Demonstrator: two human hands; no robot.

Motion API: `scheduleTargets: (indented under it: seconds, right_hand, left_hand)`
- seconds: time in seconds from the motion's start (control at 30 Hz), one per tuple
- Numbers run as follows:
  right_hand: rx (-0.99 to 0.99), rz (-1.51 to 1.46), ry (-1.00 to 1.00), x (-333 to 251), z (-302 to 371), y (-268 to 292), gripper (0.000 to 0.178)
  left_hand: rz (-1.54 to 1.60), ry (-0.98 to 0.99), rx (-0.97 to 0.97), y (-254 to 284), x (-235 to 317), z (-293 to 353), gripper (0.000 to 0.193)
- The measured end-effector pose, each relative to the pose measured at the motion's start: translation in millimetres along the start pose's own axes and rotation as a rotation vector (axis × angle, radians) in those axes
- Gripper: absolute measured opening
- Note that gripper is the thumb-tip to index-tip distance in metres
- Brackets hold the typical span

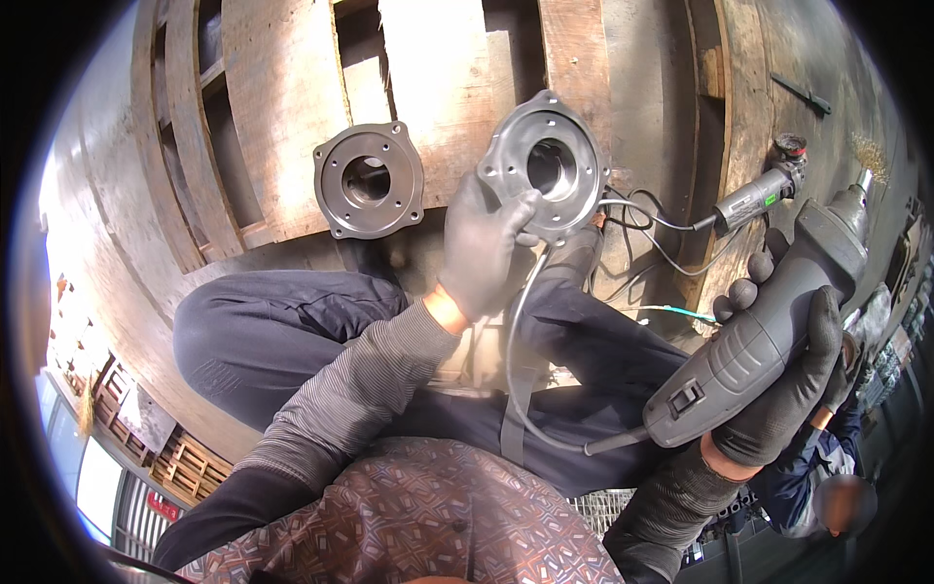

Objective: The person sits on the floor and uses a handheld rotary tool to grind the inner and outer surfaces of two metal flanges placed on a wooden pallet. The person repeatedly repositions the parts and the tool to access different areas, then sets the tool down and inspects the parts.

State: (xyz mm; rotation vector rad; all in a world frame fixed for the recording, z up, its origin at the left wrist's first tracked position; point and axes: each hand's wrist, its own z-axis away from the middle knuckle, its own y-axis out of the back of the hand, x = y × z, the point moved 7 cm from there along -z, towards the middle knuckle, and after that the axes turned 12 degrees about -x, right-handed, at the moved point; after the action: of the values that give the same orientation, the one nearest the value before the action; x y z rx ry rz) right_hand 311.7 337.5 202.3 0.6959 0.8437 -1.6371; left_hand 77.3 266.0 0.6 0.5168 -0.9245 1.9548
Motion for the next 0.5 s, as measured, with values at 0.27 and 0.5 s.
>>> scheduleTargets:
  seconds: [0.27,0.5]
  right_hand:
    - [0.074,0.031,0.086,-4.7,4.9,-0.8,0.067]
    - [-0.007,0.037,0.111,-5.4,8.9,-18.2,0.059]
  left_hand:
    - [-0.956,-0.579,0.081,35.6,33.0,11.2,0.024]
    - [-0.975,-0.335,0.198,62.7,-8.3,19.7,0.047]
